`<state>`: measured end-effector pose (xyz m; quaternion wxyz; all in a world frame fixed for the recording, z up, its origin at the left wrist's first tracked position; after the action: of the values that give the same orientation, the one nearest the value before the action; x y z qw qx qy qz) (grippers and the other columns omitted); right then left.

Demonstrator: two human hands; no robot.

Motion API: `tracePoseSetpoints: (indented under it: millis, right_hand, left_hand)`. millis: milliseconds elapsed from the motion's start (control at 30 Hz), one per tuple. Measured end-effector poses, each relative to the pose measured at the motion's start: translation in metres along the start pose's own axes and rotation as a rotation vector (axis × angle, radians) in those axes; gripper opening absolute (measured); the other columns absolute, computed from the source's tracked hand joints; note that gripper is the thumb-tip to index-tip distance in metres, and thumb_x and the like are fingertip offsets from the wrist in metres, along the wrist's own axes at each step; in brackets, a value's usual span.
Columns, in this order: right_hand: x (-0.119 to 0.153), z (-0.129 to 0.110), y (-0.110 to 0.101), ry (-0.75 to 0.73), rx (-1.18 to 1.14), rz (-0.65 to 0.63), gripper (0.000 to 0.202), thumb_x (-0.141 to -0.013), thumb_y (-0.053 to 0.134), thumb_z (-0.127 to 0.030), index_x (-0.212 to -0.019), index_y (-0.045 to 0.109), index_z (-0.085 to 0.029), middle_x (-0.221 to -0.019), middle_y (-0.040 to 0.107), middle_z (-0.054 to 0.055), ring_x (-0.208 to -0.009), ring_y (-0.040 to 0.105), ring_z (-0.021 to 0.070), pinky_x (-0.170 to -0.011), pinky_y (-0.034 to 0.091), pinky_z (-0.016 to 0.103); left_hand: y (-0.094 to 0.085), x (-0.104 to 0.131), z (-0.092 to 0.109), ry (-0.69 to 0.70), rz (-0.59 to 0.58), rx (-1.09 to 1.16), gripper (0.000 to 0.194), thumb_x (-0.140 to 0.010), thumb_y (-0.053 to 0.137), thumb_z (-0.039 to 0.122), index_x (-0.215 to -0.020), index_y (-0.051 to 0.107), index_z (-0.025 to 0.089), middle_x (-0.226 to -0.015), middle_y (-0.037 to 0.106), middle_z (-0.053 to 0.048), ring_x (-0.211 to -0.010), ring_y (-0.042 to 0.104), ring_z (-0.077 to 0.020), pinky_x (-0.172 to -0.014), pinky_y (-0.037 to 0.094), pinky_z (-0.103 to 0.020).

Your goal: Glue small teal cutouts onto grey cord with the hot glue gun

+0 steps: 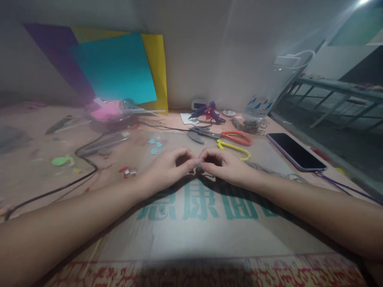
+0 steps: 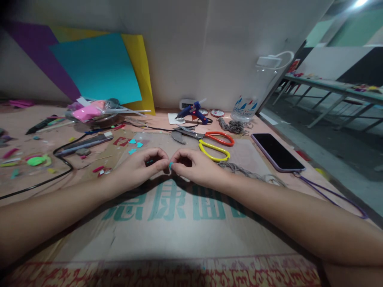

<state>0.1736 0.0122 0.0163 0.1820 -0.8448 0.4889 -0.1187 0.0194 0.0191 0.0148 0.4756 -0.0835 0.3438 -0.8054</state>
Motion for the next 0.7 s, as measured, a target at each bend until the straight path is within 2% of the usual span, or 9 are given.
tracePoseSetpoints:
  millis: [167,267,400,600,700]
  right_hand:
    - [-0.001,0.002,-0.004,-0.021,-0.067,0.087,0.019,-0.081,0.061,-0.033,-0.085,0.056,-0.016,-0.066,0.056,-0.002,-0.052,0.047,0.0068,-0.045,0.037,0.018]
    - [-0.001,0.005,-0.003,-0.008,-0.094,0.067,0.019,-0.083,0.06,-0.035,-0.087,0.054,-0.017,-0.062,0.053,-0.004,-0.048,0.046,0.0066,-0.042,0.035,0.018]
    - [-0.001,0.006,-0.001,-0.015,-0.111,0.049,0.021,-0.083,0.059,-0.038,-0.087,0.052,-0.018,-0.062,0.052,-0.005,-0.048,0.046,0.007,-0.042,0.036,0.018]
    - [-0.001,0.0,-0.005,-0.129,-0.107,0.124,0.034,-0.077,0.066,-0.04,-0.096,0.048,-0.018,-0.078,0.055,-0.001,-0.063,0.053,0.0101,-0.055,0.043,0.023]
    - [0.0,0.0,-0.009,-0.107,0.056,0.155,0.031,-0.076,0.067,-0.035,-0.098,0.055,-0.017,-0.081,0.059,0.002,-0.068,0.054,0.0124,-0.061,0.045,0.026]
  left_hand:
    - [0.001,0.002,0.006,0.052,0.025,-0.104,0.027,-0.086,0.051,0.043,-0.087,0.067,0.02,-0.084,0.07,-0.001,-0.078,0.061,-0.0176,-0.068,0.043,-0.026]
    - [0.003,0.004,0.008,0.106,0.015,-0.123,0.026,-0.089,0.049,0.037,-0.085,0.069,0.021,-0.082,0.071,0.0,-0.075,0.061,-0.0159,-0.068,0.041,-0.025]
    - [0.003,0.005,0.006,0.105,0.007,-0.09,0.031,-0.091,0.045,0.034,-0.078,0.069,0.019,-0.075,0.069,0.001,-0.069,0.06,-0.0135,-0.064,0.041,-0.023]
    - [-0.003,0.002,0.005,0.025,0.049,-0.047,0.028,-0.088,0.047,0.033,-0.073,0.065,0.018,-0.071,0.067,0.001,-0.07,0.059,-0.0144,-0.065,0.042,-0.023]
    - [-0.007,0.002,0.005,0.013,0.088,-0.056,0.03,-0.088,0.046,0.034,-0.069,0.062,0.017,-0.067,0.063,0.002,-0.067,0.057,-0.0139,-0.065,0.041,-0.023]
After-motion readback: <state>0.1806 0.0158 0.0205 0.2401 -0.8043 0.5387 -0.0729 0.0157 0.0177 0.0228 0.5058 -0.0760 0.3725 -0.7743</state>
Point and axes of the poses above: each hand's wrist, its own x-axis away from the middle knuckle, its own y-axis out of the palm, z = x × y, the point moved 4 cm from there along -x, towards the middle knuckle
